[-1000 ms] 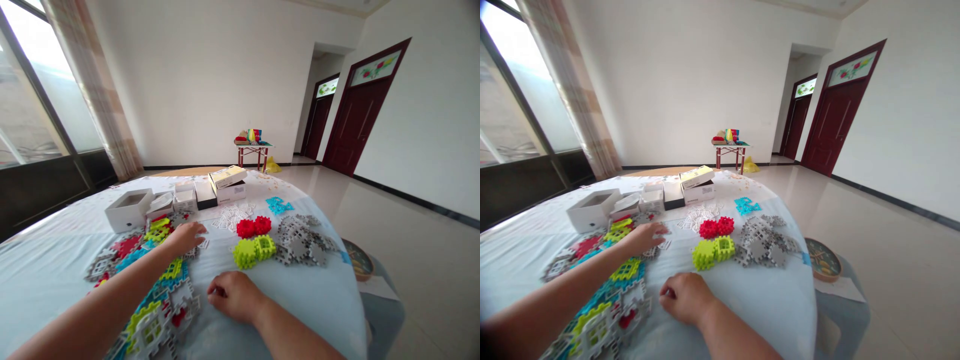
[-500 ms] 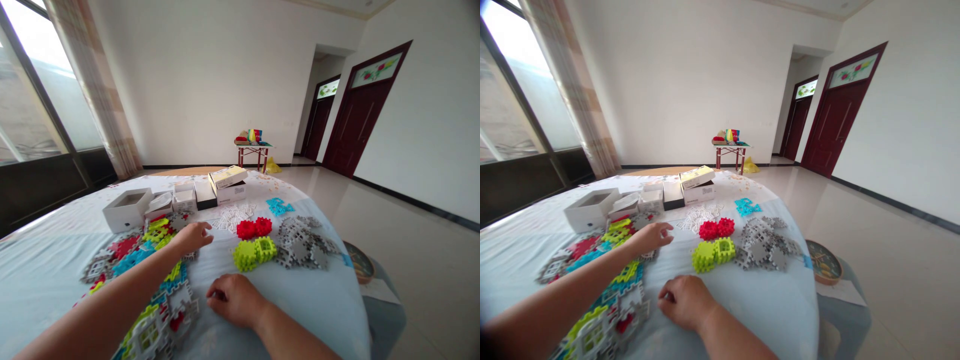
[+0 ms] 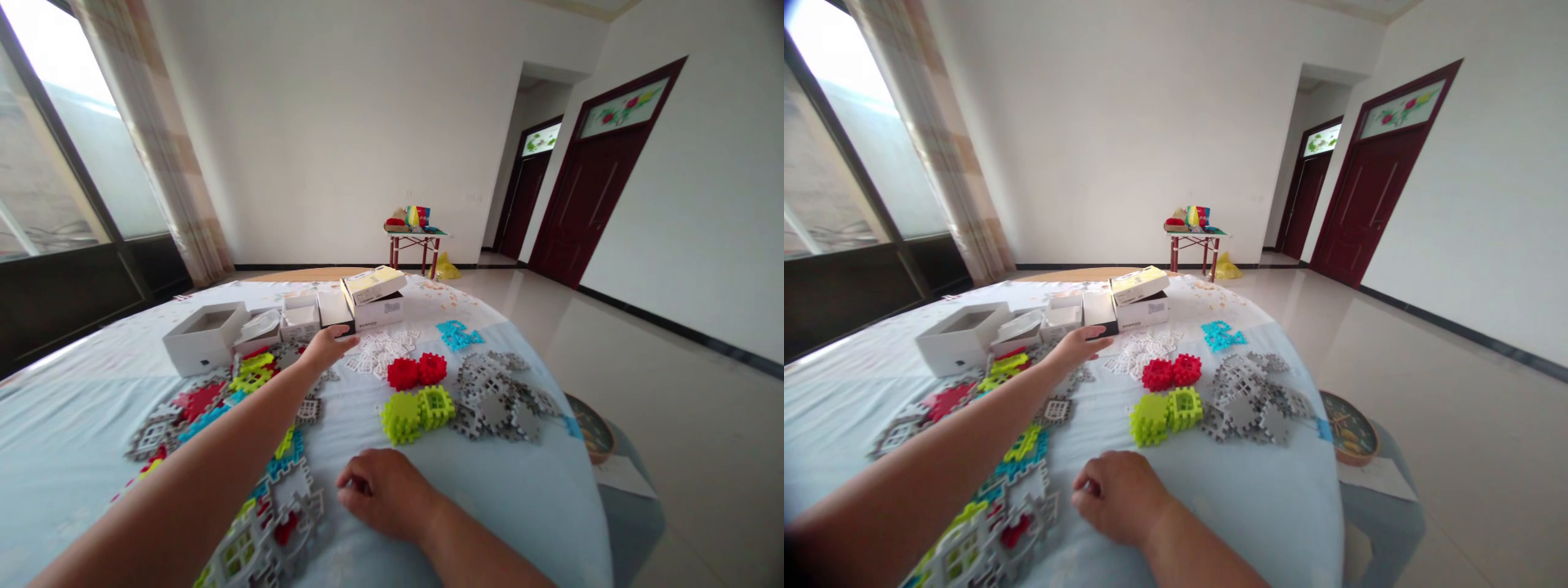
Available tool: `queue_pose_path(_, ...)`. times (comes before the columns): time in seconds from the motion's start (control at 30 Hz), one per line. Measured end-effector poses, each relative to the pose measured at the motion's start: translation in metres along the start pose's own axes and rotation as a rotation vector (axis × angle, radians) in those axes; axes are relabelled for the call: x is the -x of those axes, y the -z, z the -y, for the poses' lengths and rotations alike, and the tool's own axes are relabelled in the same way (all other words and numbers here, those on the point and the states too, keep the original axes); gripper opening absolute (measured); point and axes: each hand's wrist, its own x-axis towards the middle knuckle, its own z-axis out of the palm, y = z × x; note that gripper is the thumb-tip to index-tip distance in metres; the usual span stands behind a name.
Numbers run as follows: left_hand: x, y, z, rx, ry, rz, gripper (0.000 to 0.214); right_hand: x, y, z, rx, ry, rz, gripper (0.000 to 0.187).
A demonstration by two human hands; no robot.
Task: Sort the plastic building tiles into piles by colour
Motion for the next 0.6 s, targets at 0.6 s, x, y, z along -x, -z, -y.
queue_pose_path(0.6, 0.098, 0.047, 0.042, -0.648, -0.286, 0.173, 0.044, 0.001, 0.000, 0.002, -0.045, 0.020, -0.040, 0.021)
